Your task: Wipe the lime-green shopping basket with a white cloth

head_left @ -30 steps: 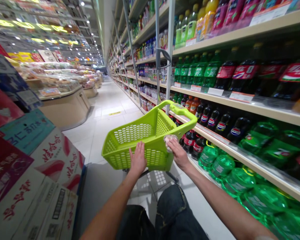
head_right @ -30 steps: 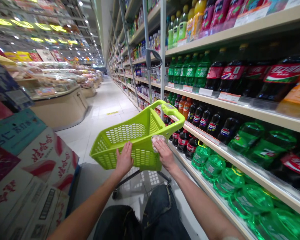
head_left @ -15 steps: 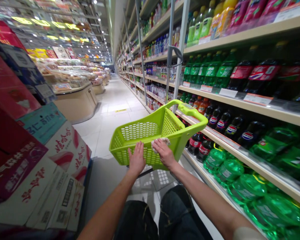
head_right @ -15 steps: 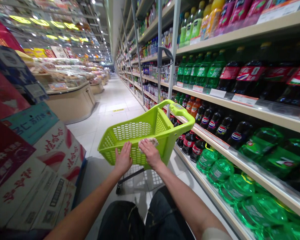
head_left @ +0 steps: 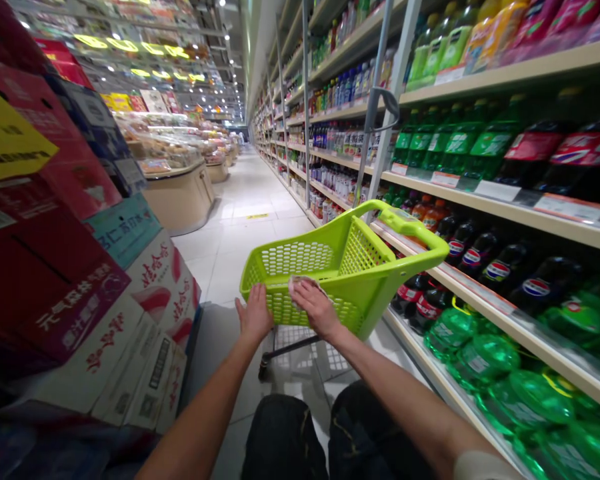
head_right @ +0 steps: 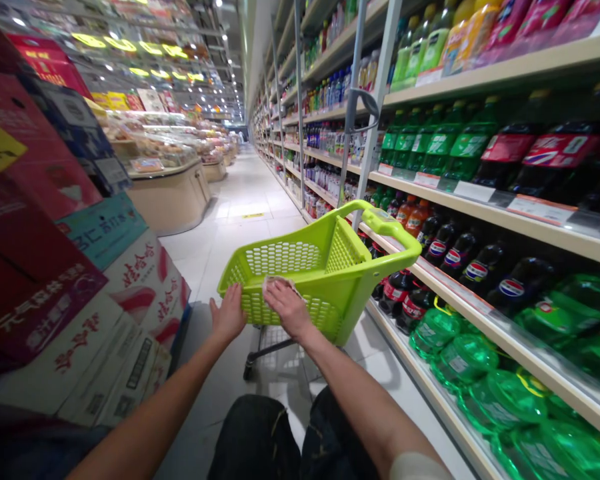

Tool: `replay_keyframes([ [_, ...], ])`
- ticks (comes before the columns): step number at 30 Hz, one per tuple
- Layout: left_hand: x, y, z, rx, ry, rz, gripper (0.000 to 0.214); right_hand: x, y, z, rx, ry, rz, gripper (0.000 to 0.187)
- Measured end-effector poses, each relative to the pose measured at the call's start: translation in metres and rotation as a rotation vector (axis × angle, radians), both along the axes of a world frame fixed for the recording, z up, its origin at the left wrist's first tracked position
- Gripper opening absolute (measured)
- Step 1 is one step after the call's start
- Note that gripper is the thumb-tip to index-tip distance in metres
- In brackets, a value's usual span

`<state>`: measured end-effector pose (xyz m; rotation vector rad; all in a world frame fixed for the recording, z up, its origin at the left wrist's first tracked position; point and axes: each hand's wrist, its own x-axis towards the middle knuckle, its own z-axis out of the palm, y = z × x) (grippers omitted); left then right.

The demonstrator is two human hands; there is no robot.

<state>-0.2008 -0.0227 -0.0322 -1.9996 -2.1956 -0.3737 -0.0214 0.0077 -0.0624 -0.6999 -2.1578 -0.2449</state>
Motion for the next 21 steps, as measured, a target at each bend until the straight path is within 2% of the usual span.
replay_keyframes([
  [2,-0.012,0.000,0.000,-0.025,0.006,-0.006,0.064,-0.007,0.004,-0.007,-0.001,-0.026,-0.005,0.036],
  [5,-0.025,-0.001,-0.001,-0.042,0.007,-0.060,0.065,-0.013,0.001,-0.034,-0.039,-0.153,0.040,0.036],
  [7,-0.032,-0.003,-0.001,-0.052,-0.032,-0.032,0.064,-0.024,-0.004,-0.046,-0.048,-0.204,0.078,0.034],
  [10,-0.043,-0.004,0.001,-0.088,-0.118,0.042,0.063,-0.053,-0.003,-0.035,-0.048,-0.188,0.122,0.034],
  [12,-0.048,-0.004,0.003,-0.117,-0.156,0.051,0.064,-0.075,0.003,-0.019,-0.048,-0.170,0.122,0.034],
  [14,-0.051,-0.005,0.007,-0.143,-0.172,0.043,0.065,-0.091,0.009,-0.012,-0.049,-0.190,0.107,0.033],
  [17,-0.053,-0.007,0.010,-0.172,-0.166,0.036,0.067,-0.098,0.007,-0.026,-0.061,-0.280,0.107,0.029],
  [19,-0.054,-0.009,0.011,-0.177,-0.145,0.020,0.067,-0.095,0.000,-0.040,-0.066,-0.323,0.109,0.026],
  [21,-0.054,-0.009,0.010,-0.176,-0.126,0.011,0.067,-0.090,-0.006,-0.045,-0.056,-0.326,0.120,0.024],
])
